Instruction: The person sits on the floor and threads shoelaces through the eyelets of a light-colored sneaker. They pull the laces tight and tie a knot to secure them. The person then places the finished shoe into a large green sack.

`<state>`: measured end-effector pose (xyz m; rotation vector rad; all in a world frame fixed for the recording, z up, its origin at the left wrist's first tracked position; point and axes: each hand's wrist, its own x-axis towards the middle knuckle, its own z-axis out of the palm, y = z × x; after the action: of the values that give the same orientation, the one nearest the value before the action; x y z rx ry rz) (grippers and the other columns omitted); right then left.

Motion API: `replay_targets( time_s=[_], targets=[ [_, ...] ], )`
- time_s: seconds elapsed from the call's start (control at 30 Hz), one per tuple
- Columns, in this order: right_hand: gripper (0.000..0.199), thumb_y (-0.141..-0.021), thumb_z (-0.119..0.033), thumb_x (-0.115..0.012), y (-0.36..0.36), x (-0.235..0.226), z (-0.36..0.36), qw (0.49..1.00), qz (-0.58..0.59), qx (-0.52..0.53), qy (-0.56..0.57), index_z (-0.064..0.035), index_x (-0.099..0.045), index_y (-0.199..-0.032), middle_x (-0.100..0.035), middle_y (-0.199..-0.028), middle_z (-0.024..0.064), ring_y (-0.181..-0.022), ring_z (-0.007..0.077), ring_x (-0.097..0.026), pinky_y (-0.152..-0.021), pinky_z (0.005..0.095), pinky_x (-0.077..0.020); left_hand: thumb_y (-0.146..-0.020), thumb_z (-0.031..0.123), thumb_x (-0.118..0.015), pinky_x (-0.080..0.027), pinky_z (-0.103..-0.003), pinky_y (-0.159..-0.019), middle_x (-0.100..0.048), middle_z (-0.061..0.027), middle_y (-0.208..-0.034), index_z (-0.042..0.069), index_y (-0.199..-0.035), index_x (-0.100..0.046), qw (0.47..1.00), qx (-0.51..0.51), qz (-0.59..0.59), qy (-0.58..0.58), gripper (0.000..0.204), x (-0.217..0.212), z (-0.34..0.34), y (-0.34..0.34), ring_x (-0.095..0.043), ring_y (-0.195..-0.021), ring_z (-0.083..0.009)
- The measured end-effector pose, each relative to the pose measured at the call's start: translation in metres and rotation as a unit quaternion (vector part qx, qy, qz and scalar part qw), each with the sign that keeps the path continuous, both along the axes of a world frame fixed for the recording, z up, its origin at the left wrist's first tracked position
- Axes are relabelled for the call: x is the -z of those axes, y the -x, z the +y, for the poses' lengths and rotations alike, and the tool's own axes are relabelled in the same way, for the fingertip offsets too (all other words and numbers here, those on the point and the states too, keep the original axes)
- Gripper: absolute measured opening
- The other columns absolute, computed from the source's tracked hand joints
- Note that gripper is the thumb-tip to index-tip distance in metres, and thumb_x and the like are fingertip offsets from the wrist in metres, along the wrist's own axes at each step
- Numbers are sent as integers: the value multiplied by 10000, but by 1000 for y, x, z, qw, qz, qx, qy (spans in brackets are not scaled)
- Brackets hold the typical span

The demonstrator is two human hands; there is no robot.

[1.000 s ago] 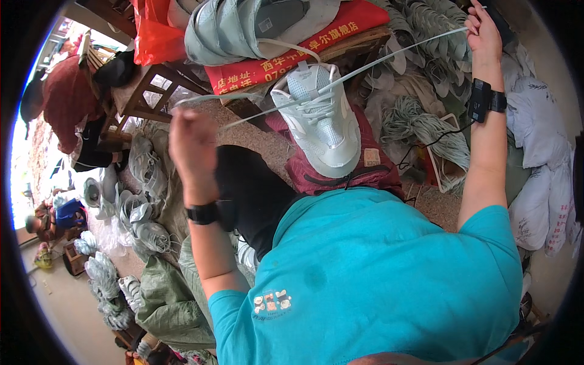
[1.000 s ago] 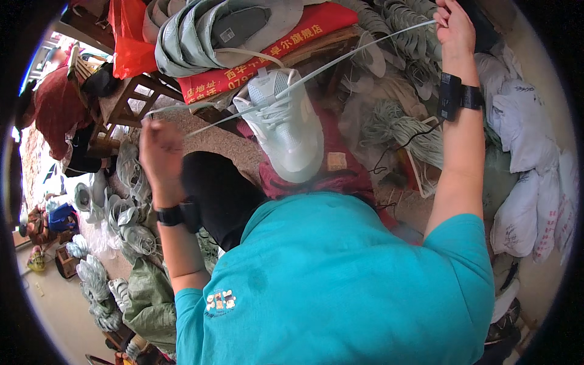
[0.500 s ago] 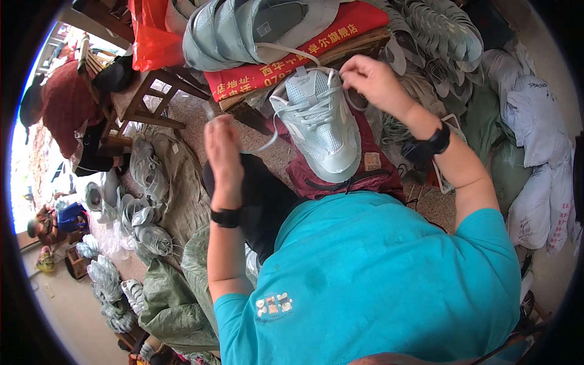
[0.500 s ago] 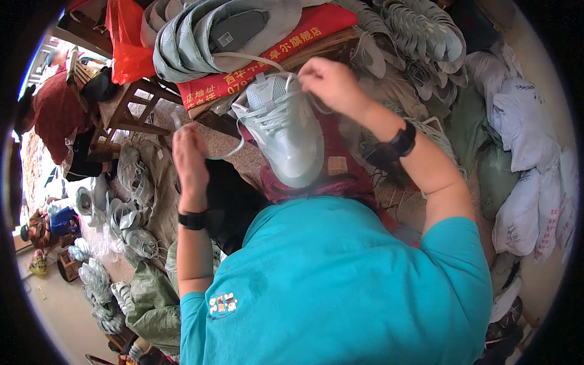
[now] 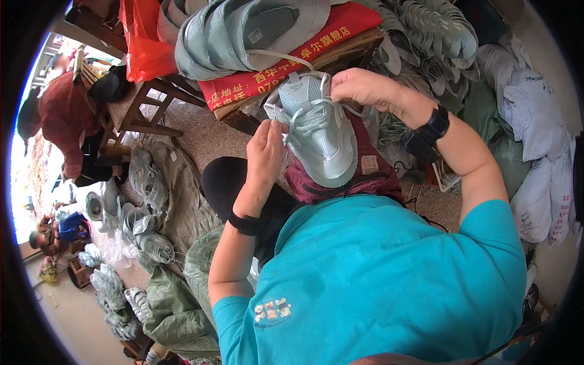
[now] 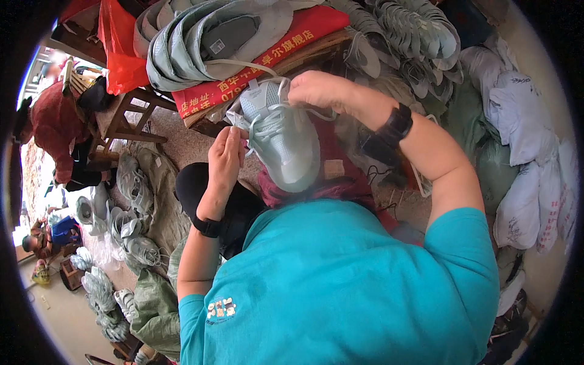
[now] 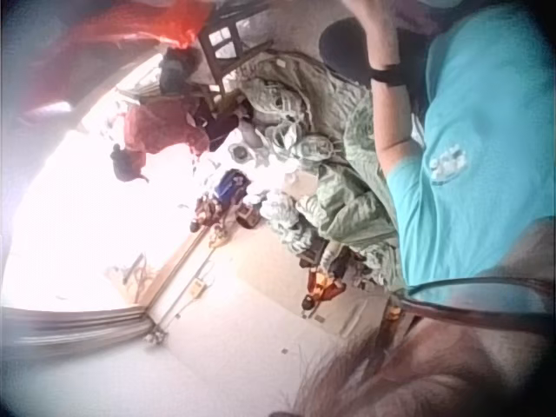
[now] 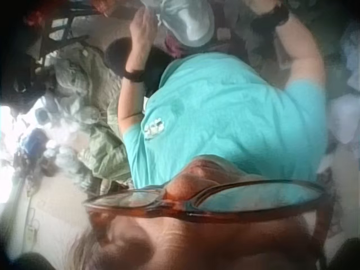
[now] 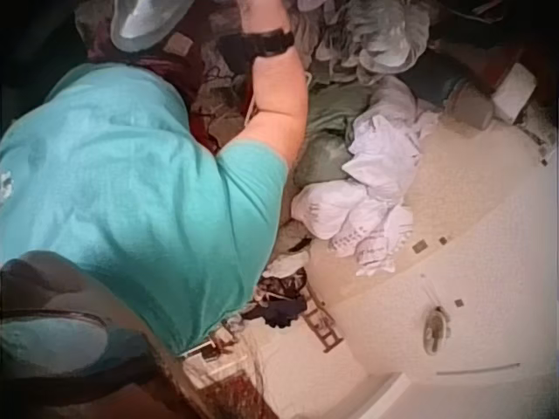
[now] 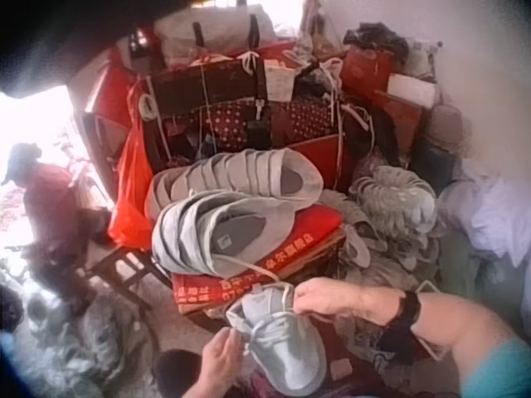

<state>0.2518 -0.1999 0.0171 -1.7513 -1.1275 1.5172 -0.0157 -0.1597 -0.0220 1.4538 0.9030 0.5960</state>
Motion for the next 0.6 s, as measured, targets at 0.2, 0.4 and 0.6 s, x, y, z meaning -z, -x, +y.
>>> replay_targets(
  time_s=[0.2, 0.4, 0.6],
  targets=[
    [91, -767, -88, -619, 7, -16, 9, 887, -372, -135, -239, -15, -623, -820, -629, -684, 92, -610, 233, -619, -558, 350, -473, -1028, 268, -493, -456, -284, -670, -596, -41, -717, -3, -949, -655, 996, -4, 62, -66, 325, 2, 3, 5, -543, -692, -128],
    [103, -767, -95, -643, 44, -16, -4, 737, -569, -193, -309, -36, -588, -832, -639, -737, 98, -730, 316, -647, -688, 440, -503, -1003, 253, -521, -447, -266, -650, -621, -20, -734, -19, -879, -667, 998, 0, 55, -28, 332, -7, 0, 1, -554, -698, -109],
    [181, -770, -91, -689, 35, -39, -8, 668, -527, -196, -487, -46, -554, -882, -576, -875, 100, -847, 282, -611, -856, 407, -437, -961, 229, -550, -338, -226, -554, -552, 17, -661, 25, -757, -660, 998, -4, -10, 69, 309, -3, 0, 2, -433, -604, -51]
  ],
)
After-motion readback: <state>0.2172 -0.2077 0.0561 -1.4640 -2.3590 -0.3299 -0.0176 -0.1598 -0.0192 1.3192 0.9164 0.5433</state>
